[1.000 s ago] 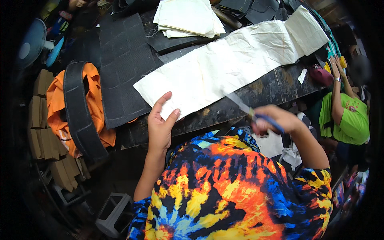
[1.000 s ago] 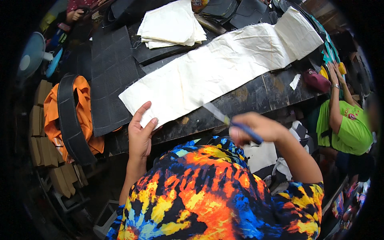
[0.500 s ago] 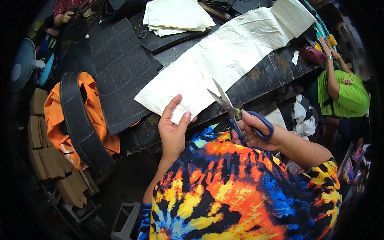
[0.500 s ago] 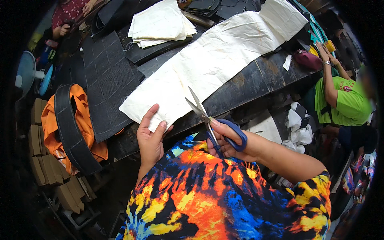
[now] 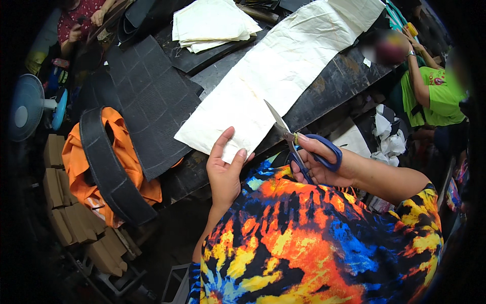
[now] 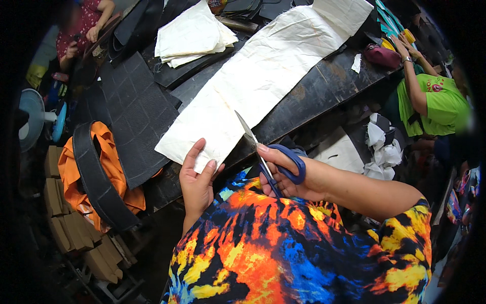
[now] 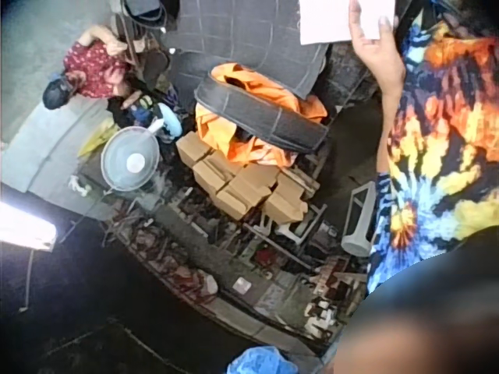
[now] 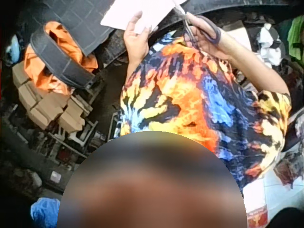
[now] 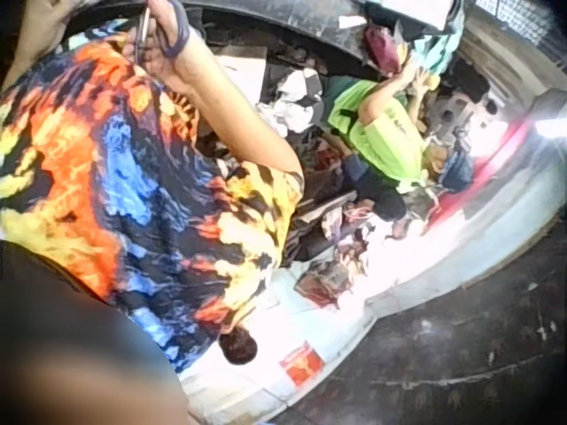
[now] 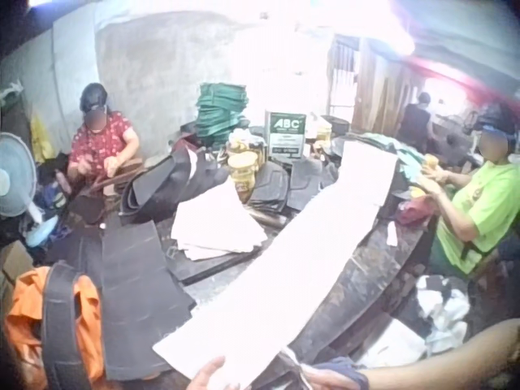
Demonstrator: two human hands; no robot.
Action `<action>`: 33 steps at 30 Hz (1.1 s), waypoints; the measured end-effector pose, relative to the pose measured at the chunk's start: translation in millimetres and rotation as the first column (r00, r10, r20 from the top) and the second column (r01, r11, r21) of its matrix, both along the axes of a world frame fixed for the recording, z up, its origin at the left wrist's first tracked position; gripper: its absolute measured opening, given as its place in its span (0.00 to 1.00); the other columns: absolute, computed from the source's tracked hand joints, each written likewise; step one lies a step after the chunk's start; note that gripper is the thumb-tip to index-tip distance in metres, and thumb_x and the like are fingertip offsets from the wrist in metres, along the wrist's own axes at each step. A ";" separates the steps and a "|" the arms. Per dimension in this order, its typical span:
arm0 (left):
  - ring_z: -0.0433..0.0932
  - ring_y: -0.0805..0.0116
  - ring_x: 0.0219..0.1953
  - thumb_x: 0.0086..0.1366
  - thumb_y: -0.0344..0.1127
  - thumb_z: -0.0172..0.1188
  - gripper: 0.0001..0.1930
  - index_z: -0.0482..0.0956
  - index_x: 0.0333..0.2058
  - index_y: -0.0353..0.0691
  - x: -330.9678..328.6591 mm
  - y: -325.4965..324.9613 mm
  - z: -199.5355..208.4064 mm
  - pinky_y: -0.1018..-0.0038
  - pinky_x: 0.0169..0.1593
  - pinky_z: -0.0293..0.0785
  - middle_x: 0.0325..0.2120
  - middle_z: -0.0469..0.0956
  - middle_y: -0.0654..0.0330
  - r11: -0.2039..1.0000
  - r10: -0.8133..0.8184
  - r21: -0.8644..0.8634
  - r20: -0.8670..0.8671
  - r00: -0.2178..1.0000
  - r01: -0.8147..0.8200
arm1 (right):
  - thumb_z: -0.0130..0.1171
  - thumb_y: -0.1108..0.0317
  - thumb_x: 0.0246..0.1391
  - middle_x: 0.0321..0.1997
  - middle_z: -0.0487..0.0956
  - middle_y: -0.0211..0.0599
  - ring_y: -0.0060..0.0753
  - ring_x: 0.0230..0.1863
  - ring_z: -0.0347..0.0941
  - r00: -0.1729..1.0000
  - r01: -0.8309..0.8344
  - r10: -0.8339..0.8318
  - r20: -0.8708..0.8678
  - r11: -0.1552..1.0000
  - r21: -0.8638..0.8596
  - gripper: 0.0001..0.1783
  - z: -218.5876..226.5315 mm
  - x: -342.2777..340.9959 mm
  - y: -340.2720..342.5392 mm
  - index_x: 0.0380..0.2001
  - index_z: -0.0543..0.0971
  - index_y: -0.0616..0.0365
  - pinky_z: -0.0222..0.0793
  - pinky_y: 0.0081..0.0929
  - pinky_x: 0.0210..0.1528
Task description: The person unfolds a white fabric on a work table, then uses shears to cut it into multiple rectangular pieces. The person repeatedly folds and cuts the fabric, stacking the cut pieces on the table.
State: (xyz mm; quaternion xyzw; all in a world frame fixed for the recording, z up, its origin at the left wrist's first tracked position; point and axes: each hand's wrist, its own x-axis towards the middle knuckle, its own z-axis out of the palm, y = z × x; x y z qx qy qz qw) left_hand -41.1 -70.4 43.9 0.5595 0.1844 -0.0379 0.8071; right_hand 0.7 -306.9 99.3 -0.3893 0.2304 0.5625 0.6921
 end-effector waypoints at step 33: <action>0.77 0.67 0.50 0.64 0.17 0.56 0.27 0.63 0.62 0.29 -9.7 9.1 1.5 0.74 0.47 0.82 0.55 0.71 0.50 0.998 -0.057 0.011 -0.027 0.998 0.057 | 0.67 0.55 0.55 0.22 0.75 0.32 0.22 0.22 0.72 0.966 -0.013 0.040 0.257 0.994 -0.107 0.18 -14.5 6.4 26.8 0.25 0.76 0.59 0.68 0.19 0.25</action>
